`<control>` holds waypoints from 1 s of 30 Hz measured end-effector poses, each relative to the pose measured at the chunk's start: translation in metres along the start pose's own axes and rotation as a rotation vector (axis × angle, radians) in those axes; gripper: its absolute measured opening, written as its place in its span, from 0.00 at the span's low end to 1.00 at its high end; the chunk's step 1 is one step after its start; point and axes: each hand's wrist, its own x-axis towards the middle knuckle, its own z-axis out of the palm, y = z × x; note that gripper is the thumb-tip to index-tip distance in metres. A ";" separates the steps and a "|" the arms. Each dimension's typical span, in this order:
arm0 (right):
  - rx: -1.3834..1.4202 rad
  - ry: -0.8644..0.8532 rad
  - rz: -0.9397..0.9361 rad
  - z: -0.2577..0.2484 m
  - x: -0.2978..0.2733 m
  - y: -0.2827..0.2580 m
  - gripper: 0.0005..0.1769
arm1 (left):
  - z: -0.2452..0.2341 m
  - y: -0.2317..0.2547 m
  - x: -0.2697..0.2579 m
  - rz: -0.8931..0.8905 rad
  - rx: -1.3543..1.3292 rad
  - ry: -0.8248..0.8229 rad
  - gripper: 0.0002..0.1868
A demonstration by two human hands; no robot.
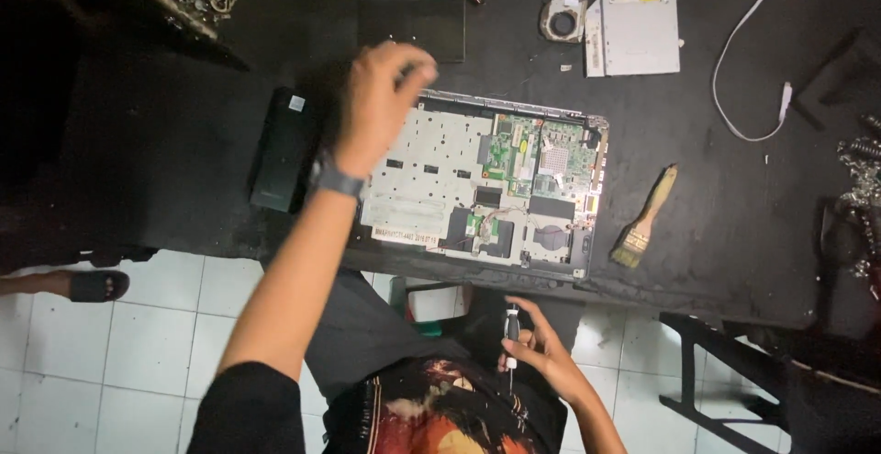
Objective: The person works on a disassembled electronic device, using a screwdriver to tighten screws on the circuit board and casing. They also use a brush to clean dust from the internal components and apply thermal paste to the processor area.
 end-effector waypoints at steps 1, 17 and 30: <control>-0.002 -0.001 -0.001 -0.001 0.001 0.000 0.39 | 0.002 -0.014 0.009 0.000 0.000 0.002 0.04; 0.170 -0.031 -0.012 -0.001 -0.001 -0.007 0.39 | 0.017 -0.051 0.043 -0.030 0.424 -0.066 0.05; 0.110 0.513 -0.990 0.011 -0.092 -0.107 0.48 | 0.000 0.154 -0.156 -0.745 -1.882 -0.243 0.09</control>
